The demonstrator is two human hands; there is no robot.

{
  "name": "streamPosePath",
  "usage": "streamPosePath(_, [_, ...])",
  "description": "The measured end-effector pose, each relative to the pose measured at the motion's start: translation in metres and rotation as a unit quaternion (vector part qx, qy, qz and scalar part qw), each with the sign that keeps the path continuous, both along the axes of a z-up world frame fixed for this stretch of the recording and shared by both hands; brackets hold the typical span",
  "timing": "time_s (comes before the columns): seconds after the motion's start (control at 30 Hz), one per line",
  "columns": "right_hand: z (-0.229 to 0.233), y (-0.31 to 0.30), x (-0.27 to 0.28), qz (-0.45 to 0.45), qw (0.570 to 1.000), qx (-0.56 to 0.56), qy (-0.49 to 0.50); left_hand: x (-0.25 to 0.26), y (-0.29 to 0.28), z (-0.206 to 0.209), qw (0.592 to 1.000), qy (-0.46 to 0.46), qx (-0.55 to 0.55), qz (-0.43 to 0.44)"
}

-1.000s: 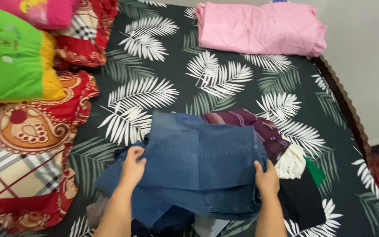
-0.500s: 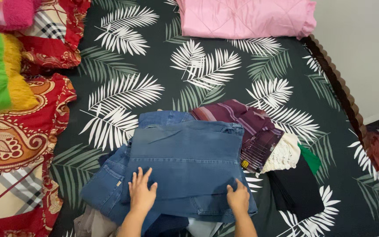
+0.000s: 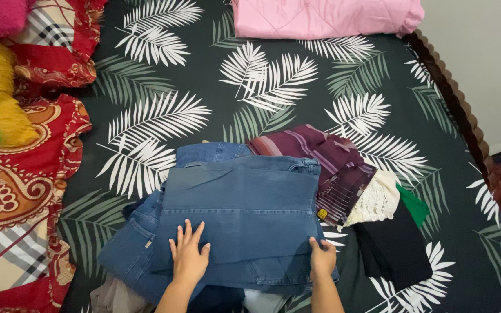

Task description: The person picks up folded pants from a bed and places them onto a wardrobe shelf by hand.

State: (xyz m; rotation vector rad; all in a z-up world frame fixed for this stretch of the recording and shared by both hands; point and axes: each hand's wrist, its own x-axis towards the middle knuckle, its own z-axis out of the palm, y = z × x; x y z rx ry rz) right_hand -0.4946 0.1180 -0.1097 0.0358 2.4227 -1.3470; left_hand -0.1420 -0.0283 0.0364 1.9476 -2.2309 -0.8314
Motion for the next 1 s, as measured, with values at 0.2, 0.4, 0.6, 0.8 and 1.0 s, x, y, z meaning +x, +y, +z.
streamPosePath(0.2, [-0.002, 0.0, 0.002, -0.008, 0.998, 0.038, 0.04, -0.015, -0.001, 0.003, 1.0, 0.009, -0.006, -0.018])
streamPosePath(0.4, [-0.009, 0.002, 0.002, 0.004, 0.994, 0.043, 0.104, -0.031, 0.0, 0.006, 0.999, 0.005, -0.005, -0.04])
streamPosePath(0.6, [-0.01, -0.011, -0.003, 0.049, 0.974, 0.132, 0.175, -0.032, 0.0, 0.014, 0.999, 0.005, 0.014, -0.05])
streamPosePath(0.8, [0.024, -0.019, -0.025, 0.121, 0.956, 0.267, -0.006, -0.037, 0.003, 0.014, 0.998, -0.006, 0.026, -0.049])
streamPosePath(1.0, [0.036, -0.012, -0.007, 0.218, 0.901, 0.328, 0.179, -0.055, 0.002, 0.01, 0.998, 0.004, 0.0, -0.06])
